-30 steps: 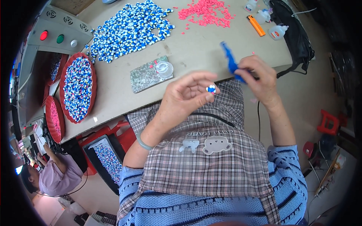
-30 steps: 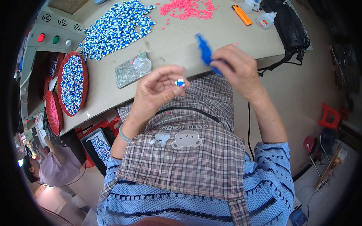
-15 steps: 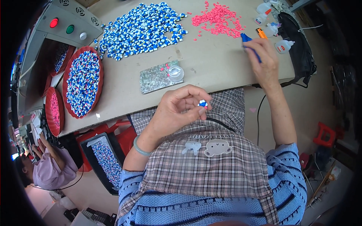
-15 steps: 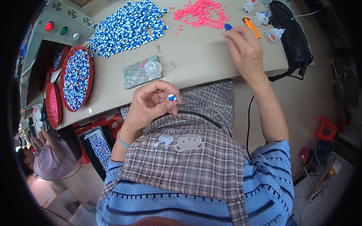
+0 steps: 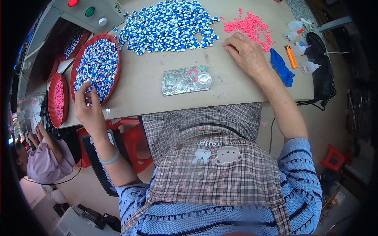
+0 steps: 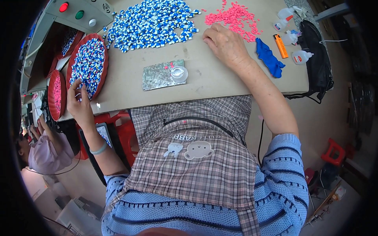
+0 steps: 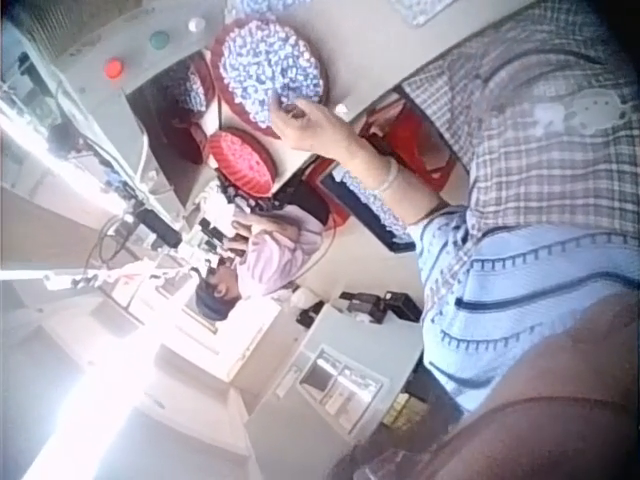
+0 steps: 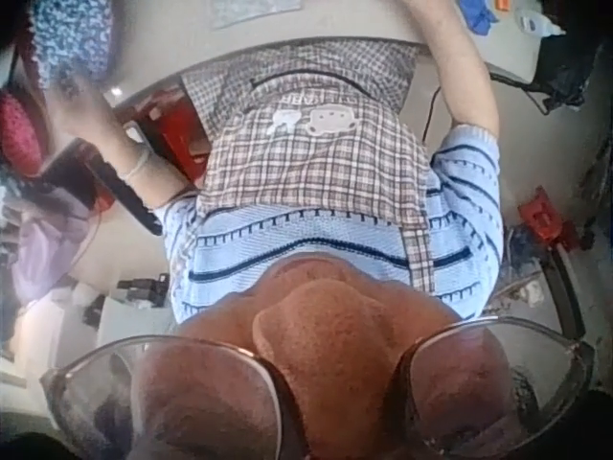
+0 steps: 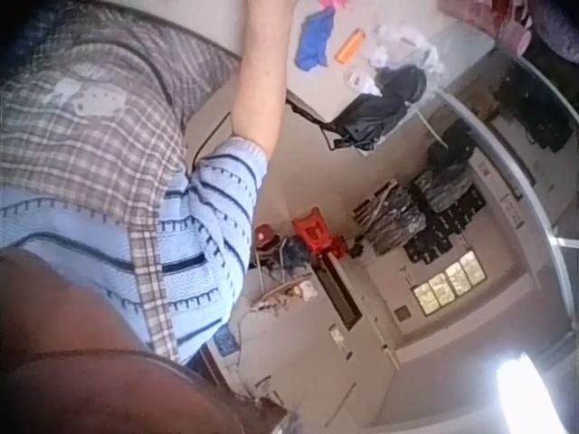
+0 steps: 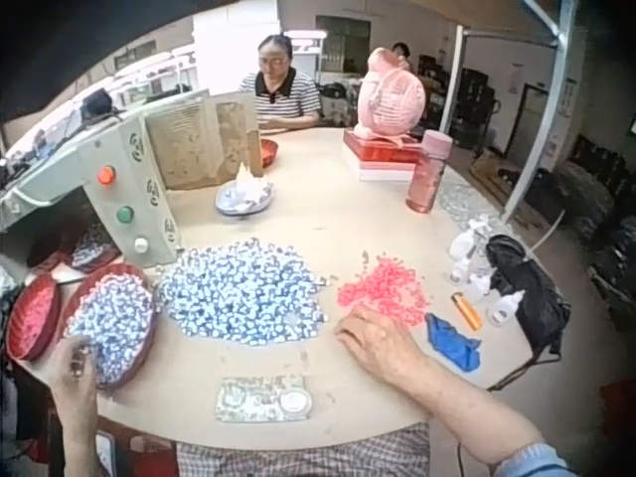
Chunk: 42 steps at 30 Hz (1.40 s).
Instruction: The person assembles toy components by snapping plastic parts together by hand at a workbench, placing the completed assemblies into an assembly tray.
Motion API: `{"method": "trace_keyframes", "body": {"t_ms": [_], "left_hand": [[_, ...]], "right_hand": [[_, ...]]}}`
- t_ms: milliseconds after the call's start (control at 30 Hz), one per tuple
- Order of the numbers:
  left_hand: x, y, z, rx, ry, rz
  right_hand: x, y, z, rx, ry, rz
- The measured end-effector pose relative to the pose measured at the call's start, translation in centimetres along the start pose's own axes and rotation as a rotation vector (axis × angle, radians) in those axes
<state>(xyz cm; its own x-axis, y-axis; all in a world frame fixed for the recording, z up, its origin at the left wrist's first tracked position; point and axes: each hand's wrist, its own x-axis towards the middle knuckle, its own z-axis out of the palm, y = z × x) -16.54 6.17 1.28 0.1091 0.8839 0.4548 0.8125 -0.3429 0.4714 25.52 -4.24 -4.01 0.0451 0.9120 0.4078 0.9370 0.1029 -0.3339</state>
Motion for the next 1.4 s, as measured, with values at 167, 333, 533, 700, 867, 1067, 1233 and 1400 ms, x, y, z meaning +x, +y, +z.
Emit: {"method": "trace_keyframes", "body": {"t_ms": [167,333,533,700,867,1067,1233,1400], "left_hand": [[2.0,1.5,1.1,0.38,0.153,0.277],[2.5,8.9,7.1,-0.152,-0.087,0.589],[2.5,16.9,14.6,-0.373,-0.39,0.913],[3.0,17.7,17.8,-0.215,-0.491,1.066],[3.1,17.9,18.4,-0.185,-0.472,1.004],[3.9,16.7,16.1,-0.651,-0.48,0.629],[2.2,15.3,11.9,-1.241,-0.705,-0.021],[-0.7,12.9,10.0,-1.383,-0.751,-0.245]], "right_hand": [[0.3,0.0,-0.4,0.006,-0.103,0.039],[-0.8,-1.3,-2.2,0.333,-0.065,0.21],[-2.9,-0.3,-1.1,0.799,-0.048,0.461],[-3.2,-0.7,-1.4,1.076,-0.094,0.542],[-3.4,-0.6,-1.6,1.179,-0.103,0.54],[-3.5,-1.0,-1.7,1.286,-0.116,0.546],[-3.4,-1.1,-1.4,1.366,-0.174,0.559],[-2.9,-2.4,-1.9,1.398,-0.2,0.557]]}}
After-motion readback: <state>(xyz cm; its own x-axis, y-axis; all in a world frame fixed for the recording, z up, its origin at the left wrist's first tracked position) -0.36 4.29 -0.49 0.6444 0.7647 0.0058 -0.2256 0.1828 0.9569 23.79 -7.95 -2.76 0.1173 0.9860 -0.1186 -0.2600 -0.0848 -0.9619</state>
